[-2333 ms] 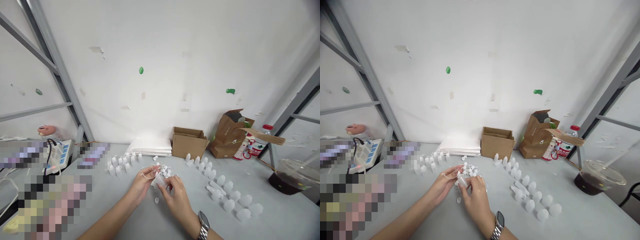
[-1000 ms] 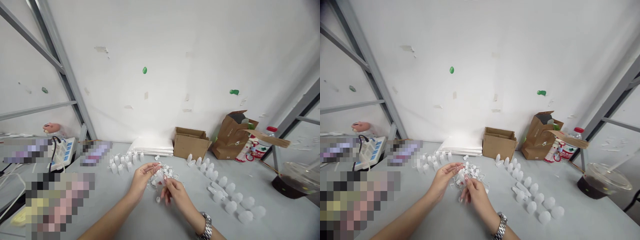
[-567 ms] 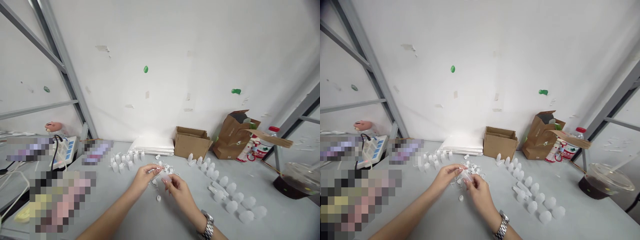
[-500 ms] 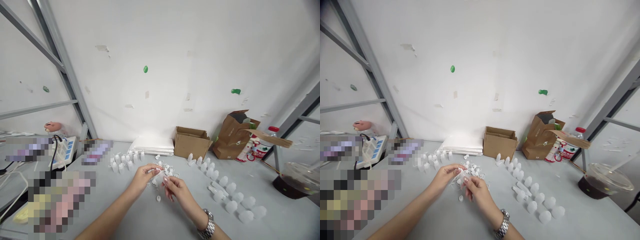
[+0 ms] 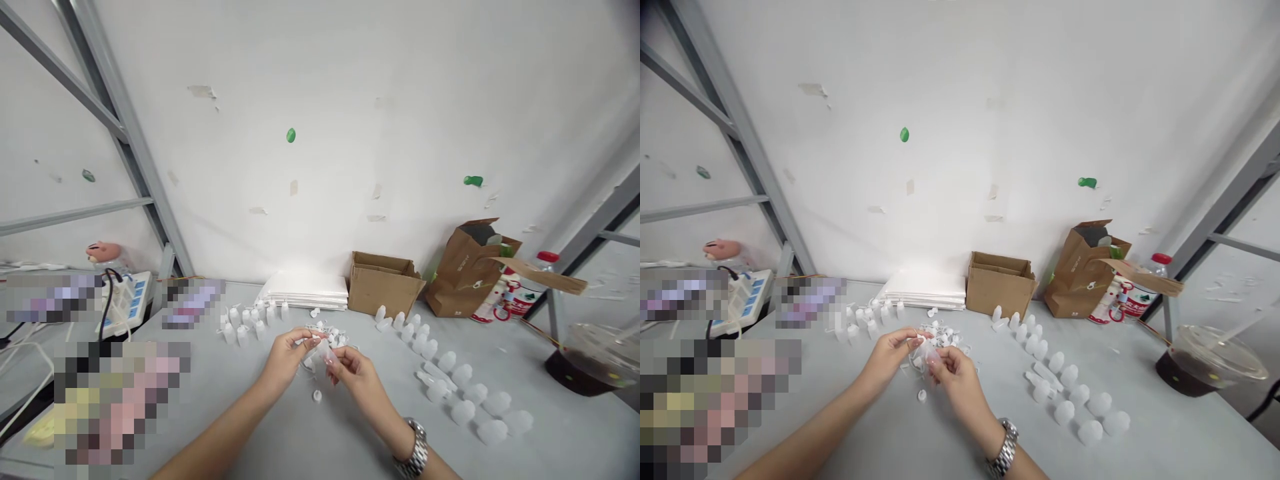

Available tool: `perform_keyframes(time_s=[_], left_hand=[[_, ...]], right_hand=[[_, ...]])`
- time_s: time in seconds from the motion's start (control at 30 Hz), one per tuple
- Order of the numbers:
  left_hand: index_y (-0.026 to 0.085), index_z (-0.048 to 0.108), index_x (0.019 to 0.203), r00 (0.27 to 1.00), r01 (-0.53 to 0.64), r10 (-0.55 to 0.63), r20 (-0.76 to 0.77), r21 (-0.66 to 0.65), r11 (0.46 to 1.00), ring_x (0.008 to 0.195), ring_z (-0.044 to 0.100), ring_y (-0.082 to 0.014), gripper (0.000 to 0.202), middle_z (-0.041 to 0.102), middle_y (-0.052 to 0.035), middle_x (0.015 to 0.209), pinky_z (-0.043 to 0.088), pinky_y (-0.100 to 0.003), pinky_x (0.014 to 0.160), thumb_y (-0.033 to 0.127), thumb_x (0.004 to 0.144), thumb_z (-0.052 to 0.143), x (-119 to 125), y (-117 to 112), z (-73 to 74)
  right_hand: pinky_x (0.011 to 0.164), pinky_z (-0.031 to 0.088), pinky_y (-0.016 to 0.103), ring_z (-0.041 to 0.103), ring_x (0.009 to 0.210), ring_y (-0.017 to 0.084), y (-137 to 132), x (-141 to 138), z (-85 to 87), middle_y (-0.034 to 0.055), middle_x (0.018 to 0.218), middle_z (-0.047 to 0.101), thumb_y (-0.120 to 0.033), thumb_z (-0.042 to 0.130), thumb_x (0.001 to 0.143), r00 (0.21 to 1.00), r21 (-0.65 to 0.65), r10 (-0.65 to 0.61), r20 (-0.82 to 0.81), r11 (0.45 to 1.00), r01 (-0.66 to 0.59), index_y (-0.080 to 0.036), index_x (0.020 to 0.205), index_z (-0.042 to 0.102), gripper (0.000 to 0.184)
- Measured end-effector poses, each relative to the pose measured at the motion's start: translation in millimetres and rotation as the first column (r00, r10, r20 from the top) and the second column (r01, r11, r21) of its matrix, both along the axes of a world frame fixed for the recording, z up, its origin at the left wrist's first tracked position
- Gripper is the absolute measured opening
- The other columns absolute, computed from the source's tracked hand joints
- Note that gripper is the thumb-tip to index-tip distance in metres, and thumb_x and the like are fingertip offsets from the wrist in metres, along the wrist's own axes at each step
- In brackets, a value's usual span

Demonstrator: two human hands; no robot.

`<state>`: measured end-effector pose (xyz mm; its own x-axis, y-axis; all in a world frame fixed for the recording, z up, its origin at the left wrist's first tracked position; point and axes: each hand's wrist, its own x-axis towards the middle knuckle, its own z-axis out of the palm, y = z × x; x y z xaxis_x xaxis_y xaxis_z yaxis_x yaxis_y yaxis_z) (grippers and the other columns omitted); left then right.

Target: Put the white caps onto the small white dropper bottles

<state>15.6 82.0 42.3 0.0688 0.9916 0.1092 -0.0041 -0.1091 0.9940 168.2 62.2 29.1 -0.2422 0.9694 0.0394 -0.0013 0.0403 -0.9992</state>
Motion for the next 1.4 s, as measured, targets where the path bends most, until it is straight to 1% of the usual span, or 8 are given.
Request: perform_keyframes(time_s=[0.17,0.5,0.77,0.93,1.13,1.2,1.3,1.4], left_hand=[[0.02,0.071,0.068,1.0,-0.007,0.007,-0.011,0.057,0.998,0.086,0.058,-0.0231,0.012,0.068,-0.0062,0.081,0.039,-0.031,0.082,0.029,0.067,0.064,1,-2,1.4],[0.021,0.071,0.08,0.993,0.12,-0.118,-0.025,0.102,0.988,0.102,0.053,-0.0247,0.019,0.064,-0.0084,0.101,0.036,-0.034,0.092,0.034,0.073,0.059,2,0,-0.3],[0.018,0.064,0.085,0.966,0.236,-0.232,-0.112,0.028,0.971,0.096,0.054,-0.0225,0.027,0.064,-0.0069,0.096,0.036,-0.035,0.089,0.041,0.076,0.054,-4,7,-6.5],[0.018,0.054,0.067,0.968,0.218,-0.216,-0.126,0.005,0.976,0.098,0.053,-0.0221,0.023,0.063,-0.0065,0.098,0.036,-0.032,0.086,0.039,0.072,0.059,-5,8,-6.1],[0.018,0.053,0.068,0.984,0.166,-0.163,-0.077,0.039,0.985,0.083,0.058,-0.0201,0.021,0.063,-0.0041,0.077,0.04,-0.033,0.08,0.038,0.073,0.059,-5,9,-7.7],[0.018,0.055,0.08,0.99,0.131,-0.128,-0.063,0.046,0.99,0.084,0.058,-0.0203,0.023,0.063,-0.0049,0.082,0.041,-0.034,0.08,0.036,0.069,0.064,-4,9,-8.8],[0.023,0.05,0.11,0.99,0.094,-0.081,-0.117,0.105,0.99,0.101,0.052,-0.0229,0.053,0.059,-0.0075,0.104,0.038,-0.036,0.087,0.029,0.061,0.071,-3,7,-7.6],[0.028,0.054,0.111,0.959,0.161,-0.109,-0.261,0.185,0.97,0.116,0.04,-0.0246,0.051,0.049,-0.0067,0.122,0.031,-0.036,0.096,0.029,0.063,0.07,-4,3,-4.1]], right_hand=[[0.048,0.03,0.022,0.039,0.043,0.007,3,2,-1.3,-0.0037,0.05,0.048,-0.053,0.058,0.07,0.955,-0.163,0.155,-0.253,0.966,-0.2,-0.013,0.066,0.059,0.039],[0.041,0.023,0.02,0.029,0.034,0.005,3,5,-2.5,-0.0042,0.04,0.044,-0.044,0.055,0.076,0.801,-0.333,0.142,-0.582,0.857,-0.394,-0.012,0.065,0.057,0.034],[0.039,0.024,0.02,0.031,0.031,0.005,7,8,-11.3,-0.0032,0.037,0.046,-0.043,0.052,0.078,0.786,-0.323,0.148,-0.6,0.854,-0.407,-0.011,0.067,0.057,0.034],[0.04,0.025,0.02,0.034,0.032,0.005,9,9,-7.5,-0.003,0.038,0.047,-0.044,0.049,0.081,0.788,-0.296,0.084,-0.609,0.898,-0.325,-0.011,0.068,0.058,0.036],[0.04,0.025,0.019,0.033,0.033,0.005,11,13,-4.1,-0.0037,0.037,0.046,-0.043,0.05,0.081,0.783,-0.269,0.06,-0.619,0.921,-0.282,-0.012,0.068,0.057,0.034],[0.04,0.025,0.019,0.033,0.033,0.005,11,14,-5.0,-0.0037,0.037,0.045,-0.043,0.05,0.081,0.782,-0.272,0.061,-0.62,0.919,-0.287,-0.012,0.067,0.057,0.034],[0.039,0.023,0.02,0.031,0.03,0.005,10,13,-8.2,-0.0036,0.036,0.046,-0.043,0.049,0.081,0.784,-0.301,0.106,-0.611,0.885,-0.355,-0.011,0.067,0.058,0.035],[0.039,0.025,0.021,0.03,0.029,0.005,9,11,-11.2,-0.0029,0.035,0.046,-0.044,0.047,0.081,0.793,-0.344,0.148,-0.591,0.843,-0.414,-0.011,0.063,0.057,0.039]])
